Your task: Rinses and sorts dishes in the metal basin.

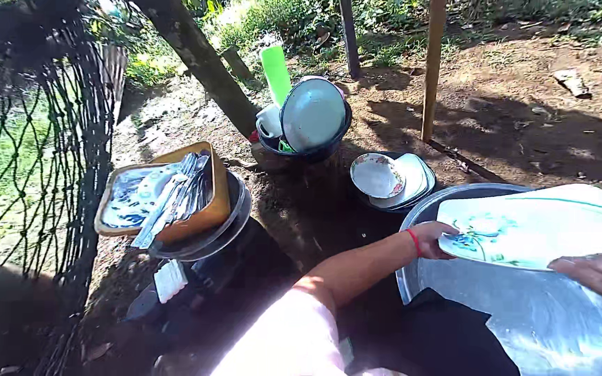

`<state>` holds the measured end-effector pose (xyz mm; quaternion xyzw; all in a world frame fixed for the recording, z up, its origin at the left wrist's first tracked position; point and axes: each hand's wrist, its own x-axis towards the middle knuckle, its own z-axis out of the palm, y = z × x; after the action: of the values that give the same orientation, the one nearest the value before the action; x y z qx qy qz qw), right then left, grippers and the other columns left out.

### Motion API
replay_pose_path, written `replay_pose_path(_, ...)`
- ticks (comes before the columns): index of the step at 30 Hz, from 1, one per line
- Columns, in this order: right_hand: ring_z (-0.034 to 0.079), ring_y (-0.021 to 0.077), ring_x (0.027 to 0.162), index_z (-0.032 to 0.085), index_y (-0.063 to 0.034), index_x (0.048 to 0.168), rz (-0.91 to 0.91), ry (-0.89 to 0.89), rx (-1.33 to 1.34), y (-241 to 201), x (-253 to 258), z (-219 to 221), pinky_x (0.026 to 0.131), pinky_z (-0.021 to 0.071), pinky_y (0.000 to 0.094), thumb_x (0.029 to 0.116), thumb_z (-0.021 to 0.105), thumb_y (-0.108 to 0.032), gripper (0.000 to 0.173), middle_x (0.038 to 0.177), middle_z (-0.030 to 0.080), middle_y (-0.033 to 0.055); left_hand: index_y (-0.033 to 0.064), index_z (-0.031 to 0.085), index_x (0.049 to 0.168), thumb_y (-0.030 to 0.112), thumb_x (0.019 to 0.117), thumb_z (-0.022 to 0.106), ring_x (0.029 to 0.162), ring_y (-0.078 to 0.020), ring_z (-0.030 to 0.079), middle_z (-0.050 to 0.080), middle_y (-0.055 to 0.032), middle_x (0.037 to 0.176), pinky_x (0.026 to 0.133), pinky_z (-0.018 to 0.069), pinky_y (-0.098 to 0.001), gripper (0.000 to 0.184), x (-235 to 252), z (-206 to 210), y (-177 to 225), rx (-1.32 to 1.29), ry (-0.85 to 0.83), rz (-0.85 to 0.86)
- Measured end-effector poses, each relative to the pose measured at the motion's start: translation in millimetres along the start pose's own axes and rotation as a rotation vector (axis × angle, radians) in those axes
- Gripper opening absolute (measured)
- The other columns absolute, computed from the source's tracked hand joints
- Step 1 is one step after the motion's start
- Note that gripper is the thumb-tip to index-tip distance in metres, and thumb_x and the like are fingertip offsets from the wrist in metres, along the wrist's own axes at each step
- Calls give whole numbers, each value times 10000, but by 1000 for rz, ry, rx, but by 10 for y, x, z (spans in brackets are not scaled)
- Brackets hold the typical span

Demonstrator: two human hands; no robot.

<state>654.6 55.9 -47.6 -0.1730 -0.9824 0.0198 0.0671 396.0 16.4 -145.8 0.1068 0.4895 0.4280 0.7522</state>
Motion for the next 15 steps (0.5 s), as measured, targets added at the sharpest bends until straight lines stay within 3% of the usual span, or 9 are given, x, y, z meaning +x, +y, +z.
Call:
replay_pose_path(4, 674, 541, 1036, 713, 37, 1185, 4, -7, 31, -92, -92, 225, 923, 443, 737, 895, 543, 201, 374, 1111, 716, 296, 33, 521, 1238, 52, 1037, 456, 816, -168, 604, 595, -112, 1011, 716, 540, -310, 213, 54, -94, -71, 40, 103, 18)
replay_pose_path(8, 692, 535, 975, 710, 42, 1170, 73, 31, 67, 22, -216, 415, 884, 484, 709, 934, 519, 153, 324, 1051, 716, 314, 38, 508, 1158, 77, 1065, 378, 681, -123, 608, 591, -78, 869, 640, 541, -245, 164, 88, -97, -118, 18, 44, -50)
replay_pose_path(10, 688, 543, 1000, 722, 44, 1159, 112, 18, 101, 39, -222, 433, 889, 483, 720, 974, 532, 89, 269, 1069, 716, 315, 22, 507, 1164, 97, 1080, 354, 651, -119, 609, 597, -76, 843, 625, 540, -244, 190, 32, -51, -43, 73, 92, -6)
replay_pose_path(12, 643, 545, 1133, 703, 44, 1199, 143, -72, 138, 81, -230, 436, 940, 444, 744, 982, 597, 15, 244, 1226, 678, 306, 2, 519, 1297, 129, 1097, 386, 785, -148, 618, 622, -119, 1014, 702, 529, -289, 272, -68, -44, 85, 268, 209, 117)
replay_pose_path(14, 593, 568, 1204, 668, 59, 1255, 166, -117, 162, 172, -257, 430, 958, 418, 763, 969, 639, -20, 298, 1327, 616, 329, -21, 418, 1474, 162, 1116, 399, 1049, -285, 650, 605, -258, 1270, 888, 544, -417, 403, -218, -112, 297, 514, 269, 298)
replay_pose_path(15, 570, 578, 1229, 656, 70, 1271, 191, -126, 172, 219, -271, 412, 977, 406, 763, 978, 632, -29, 310, 1353, 591, 342, -28, 394, 1485, 164, 1112, 416, 1085, -343, 645, 603, -297, 1268, 925, 530, -472, 420, -337, -145, 424, 626, 309, 394)
